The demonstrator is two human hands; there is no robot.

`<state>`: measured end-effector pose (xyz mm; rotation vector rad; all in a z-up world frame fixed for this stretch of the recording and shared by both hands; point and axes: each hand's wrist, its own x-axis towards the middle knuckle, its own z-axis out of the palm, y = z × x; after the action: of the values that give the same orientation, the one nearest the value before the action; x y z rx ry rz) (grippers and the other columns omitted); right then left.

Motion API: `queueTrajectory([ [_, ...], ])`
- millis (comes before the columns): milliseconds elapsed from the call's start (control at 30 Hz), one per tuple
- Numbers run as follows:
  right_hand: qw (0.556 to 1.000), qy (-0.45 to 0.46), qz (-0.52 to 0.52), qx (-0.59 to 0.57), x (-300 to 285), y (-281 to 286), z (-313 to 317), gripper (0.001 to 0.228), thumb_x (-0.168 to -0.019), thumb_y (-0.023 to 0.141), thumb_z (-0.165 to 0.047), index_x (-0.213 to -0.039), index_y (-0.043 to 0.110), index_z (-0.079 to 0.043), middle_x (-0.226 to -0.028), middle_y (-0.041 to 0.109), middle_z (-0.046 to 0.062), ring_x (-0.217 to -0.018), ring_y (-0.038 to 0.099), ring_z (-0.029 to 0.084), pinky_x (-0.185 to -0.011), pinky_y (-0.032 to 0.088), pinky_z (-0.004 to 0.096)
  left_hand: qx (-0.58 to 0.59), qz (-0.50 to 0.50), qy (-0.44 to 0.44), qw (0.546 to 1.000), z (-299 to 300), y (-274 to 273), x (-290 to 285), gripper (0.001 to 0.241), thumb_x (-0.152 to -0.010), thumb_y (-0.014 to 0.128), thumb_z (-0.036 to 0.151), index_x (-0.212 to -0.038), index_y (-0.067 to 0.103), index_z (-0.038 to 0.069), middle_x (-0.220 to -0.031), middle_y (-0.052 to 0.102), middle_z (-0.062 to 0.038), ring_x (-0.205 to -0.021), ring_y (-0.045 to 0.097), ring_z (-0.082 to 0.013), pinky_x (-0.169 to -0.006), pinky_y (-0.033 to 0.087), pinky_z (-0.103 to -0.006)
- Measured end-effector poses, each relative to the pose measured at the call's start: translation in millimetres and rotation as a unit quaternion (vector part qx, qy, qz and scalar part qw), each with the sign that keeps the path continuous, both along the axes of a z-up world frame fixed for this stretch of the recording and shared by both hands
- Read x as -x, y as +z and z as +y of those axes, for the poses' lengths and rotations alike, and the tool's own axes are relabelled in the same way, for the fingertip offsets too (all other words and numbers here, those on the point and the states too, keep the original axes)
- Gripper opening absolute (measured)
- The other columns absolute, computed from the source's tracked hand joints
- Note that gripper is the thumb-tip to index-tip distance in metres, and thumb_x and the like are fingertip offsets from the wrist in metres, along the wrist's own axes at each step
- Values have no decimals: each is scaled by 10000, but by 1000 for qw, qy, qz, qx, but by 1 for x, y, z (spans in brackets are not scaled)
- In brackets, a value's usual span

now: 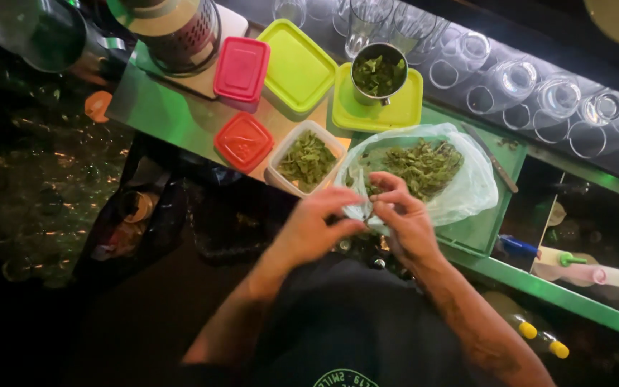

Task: Picking leaves from stems and placing them into a container for preparation

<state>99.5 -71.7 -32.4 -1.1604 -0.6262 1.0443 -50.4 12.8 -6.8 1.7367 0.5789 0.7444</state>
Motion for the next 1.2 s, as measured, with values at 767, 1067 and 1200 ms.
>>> queueTrajectory([
  [767, 705, 145, -654, 233, -67, -29, 17, 152, -761, 658, -347, -848, 689, -226, -803, 595, 26, -728, 617, 321, -663, 517, 429, -87, 257, 451, 850, -6, -117, 119, 199, -782, 689, 91, -977, 661, 60, -840, 612, -113, -704, 620, -265, -634, 500, -346],
  [1067, 899, 3, -412, 145, -67, -37, 17, 60, -846, 647, -197, -860, 650, -139, -702, 586, 26, -584, 560, 166, -546, 466, 277, -69, 192, 267, 942, -31, -50, 39, 85, -778, 683, 229, -858, 703, 250, -672, 617, 58, -563, 609, -132, -506, 495, -254],
  [1200, 989, -111, -36, 89, -65, -19, 12, 53, -917, 529, -77, -889, 559, -45, -705, 539, 97, -438, 458, 127, -436, 392, 185, -25, 98, 223, 970, -32, -26, 16, 119, -770, 692, 178, -878, 721, 221, -589, 562, 24, -514, 573, -139, -497, 485, -251],
])
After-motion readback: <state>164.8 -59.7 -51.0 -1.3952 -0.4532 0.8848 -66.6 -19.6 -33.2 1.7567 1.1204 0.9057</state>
